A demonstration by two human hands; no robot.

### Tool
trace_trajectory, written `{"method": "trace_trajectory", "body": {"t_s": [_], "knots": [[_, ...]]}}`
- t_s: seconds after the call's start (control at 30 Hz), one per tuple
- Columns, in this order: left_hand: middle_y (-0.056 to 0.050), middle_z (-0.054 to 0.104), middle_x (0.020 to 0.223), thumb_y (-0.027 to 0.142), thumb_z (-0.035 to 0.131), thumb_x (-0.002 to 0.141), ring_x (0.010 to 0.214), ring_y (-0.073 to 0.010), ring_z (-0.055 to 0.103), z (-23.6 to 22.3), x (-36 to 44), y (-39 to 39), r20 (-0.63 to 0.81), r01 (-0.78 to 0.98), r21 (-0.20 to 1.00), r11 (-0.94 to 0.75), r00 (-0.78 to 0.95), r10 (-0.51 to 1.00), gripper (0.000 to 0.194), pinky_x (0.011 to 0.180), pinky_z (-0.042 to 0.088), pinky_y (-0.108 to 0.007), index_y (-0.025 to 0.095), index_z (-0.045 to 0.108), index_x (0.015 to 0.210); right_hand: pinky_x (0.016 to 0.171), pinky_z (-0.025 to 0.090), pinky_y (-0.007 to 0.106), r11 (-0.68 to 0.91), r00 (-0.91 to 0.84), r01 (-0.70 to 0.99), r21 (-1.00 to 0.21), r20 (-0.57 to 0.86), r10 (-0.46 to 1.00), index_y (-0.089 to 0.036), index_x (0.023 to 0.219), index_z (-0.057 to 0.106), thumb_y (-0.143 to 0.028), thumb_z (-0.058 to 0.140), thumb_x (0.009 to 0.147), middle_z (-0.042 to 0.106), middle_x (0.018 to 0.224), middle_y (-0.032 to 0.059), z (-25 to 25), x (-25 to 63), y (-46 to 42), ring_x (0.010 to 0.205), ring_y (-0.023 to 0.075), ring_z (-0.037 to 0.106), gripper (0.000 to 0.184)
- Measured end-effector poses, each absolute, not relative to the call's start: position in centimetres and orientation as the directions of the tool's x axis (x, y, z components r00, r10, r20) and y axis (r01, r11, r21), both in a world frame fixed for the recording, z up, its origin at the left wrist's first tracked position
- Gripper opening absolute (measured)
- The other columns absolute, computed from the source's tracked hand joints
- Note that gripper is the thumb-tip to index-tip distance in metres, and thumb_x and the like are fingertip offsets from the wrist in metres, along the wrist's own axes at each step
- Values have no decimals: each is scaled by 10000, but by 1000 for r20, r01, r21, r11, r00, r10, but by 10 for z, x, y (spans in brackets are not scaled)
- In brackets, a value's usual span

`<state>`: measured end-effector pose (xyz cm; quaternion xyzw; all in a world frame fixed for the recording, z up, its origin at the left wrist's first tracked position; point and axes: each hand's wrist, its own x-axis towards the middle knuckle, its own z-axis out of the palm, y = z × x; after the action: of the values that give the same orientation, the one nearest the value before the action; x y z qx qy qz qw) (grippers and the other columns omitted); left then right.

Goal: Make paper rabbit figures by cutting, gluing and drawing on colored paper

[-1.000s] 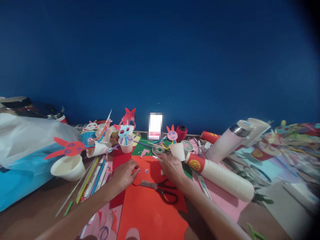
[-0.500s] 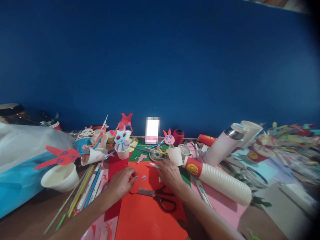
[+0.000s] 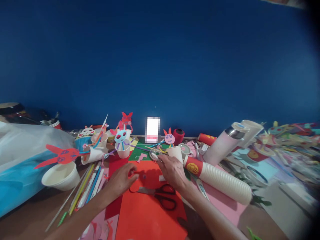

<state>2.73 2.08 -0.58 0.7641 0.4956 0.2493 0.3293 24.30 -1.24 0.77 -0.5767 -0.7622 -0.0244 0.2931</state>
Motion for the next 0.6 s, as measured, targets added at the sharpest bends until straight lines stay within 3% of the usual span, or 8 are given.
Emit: {"method": "trace_trajectory", "body": {"t_s": [0.07,0.13,0.2,0.27,0.37,0.47,0.6], "knots": [[-4,568,711,305,536,717,652,-148,524,-1,27,23,22,380,914,-139,297,955,140,560,379,-233,180,578,764,655,379,232,376,-157,832,-408,477,865,-184,967,548,-243,364,907,630,828,41,13,241,-16,742,152,571,202],[27,511,634,325,521,743,506,-93,462,4,27,25,-133,59,991,122,220,967,167,420,307,-187,172,572,787,621,382,211,387,-138,763,-518,454,880,-186,974,537,-230,347,907,624,840,35,15,238,-19,723,139,566,205],[39,482,602,297,515,757,428,-63,424,10,26,26,-339,-236,893,383,206,918,170,345,226,-164,154,565,836,578,373,201,367,-125,713,-598,406,905,-186,966,536,-237,348,903,617,808,24,16,233,-22,672,128,554,205],[9,532,641,256,516,764,482,-79,510,14,26,26,-483,-401,744,535,231,845,164,341,265,-156,131,558,860,550,361,198,326,-111,685,-652,349,931,-182,959,539,-258,398,880,603,746,6,16,227,-26,620,120,531,179],[-62,617,763,240,506,784,671,-145,621,20,27,22,-537,-478,637,605,288,793,156,491,460,-216,116,549,868,514,335,195,265,-69,666,-697,296,953,-176,918,563,-266,501,814,569,645,-26,13,218,-31,554,108,492,151],[-90,646,844,269,479,810,763,-176,639,25,32,15,-502,-489,616,618,360,786,193,693,510,-306,117,543,910,492,332,190,265,-78,618,-741,278,957,-176,802,598,-232,497,807,570,602,-31,11,209,-37,531,103,494,116],[-97,659,891,392,438,828,726,-166,638,25,40,1,-484,-424,584,692,502,717,347,643,497,-272,119,529,1022,655,425,201,385,-232,490,-782,308,922,-227,988,612,-159,495,804,666,885,-6,13,201,-44,744,126,600,228]]}}
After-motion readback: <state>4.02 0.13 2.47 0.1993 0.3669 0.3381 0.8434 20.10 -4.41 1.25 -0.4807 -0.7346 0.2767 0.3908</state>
